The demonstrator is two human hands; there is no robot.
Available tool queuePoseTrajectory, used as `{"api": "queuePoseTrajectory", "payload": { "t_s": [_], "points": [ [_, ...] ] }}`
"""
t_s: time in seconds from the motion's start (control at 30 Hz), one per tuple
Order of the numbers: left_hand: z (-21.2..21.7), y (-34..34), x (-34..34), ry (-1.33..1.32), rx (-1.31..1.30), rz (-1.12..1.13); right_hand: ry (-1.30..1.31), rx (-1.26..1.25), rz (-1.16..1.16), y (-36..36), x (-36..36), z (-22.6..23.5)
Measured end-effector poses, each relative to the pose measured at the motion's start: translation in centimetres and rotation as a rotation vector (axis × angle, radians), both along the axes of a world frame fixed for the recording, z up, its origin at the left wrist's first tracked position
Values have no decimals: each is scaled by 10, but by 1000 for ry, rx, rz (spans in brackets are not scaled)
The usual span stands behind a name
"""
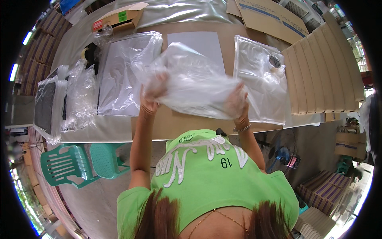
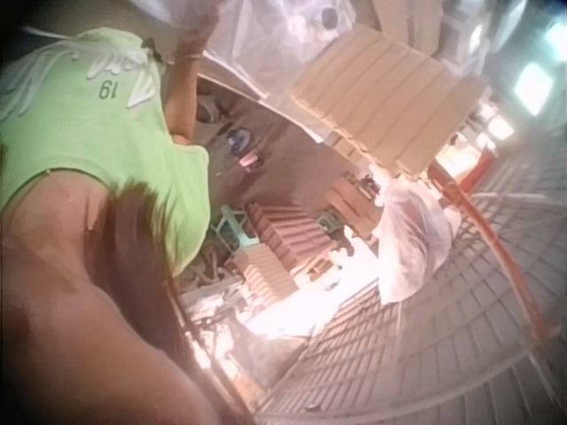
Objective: The person places black and white rectangular boards into individual plastic sleeves by hand. They slide each board into a sleeve, smooth the plastic, and place the sleeved board onto a stack on the table.
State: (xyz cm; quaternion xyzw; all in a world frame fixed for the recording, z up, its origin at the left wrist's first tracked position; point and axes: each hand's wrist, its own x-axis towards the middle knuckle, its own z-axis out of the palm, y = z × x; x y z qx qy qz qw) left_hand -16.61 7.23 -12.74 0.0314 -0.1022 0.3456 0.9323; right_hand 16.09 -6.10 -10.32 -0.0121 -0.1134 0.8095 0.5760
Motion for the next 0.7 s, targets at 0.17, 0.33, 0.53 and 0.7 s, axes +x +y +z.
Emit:
{"api": "queuePoseTrajectory", "payload": {
  "t_s": [0.17, 0.33, 0.53, 0.7],
  "points": [
    [5, -74, 44, 772, 620, -136, 81, -183, -324, 43, 26, 38],
    [32, -68, 44, 310, 364, -260, -86, -114, -82, 34, 10, 44],
    [51, -23, 25, 148, -10, 297, -86, -427, 203, 15, -18, 7],
    [40, -16, 42, -169, -139, 71, 239, -234, 464, -9, -35, -14]
  ]
}}
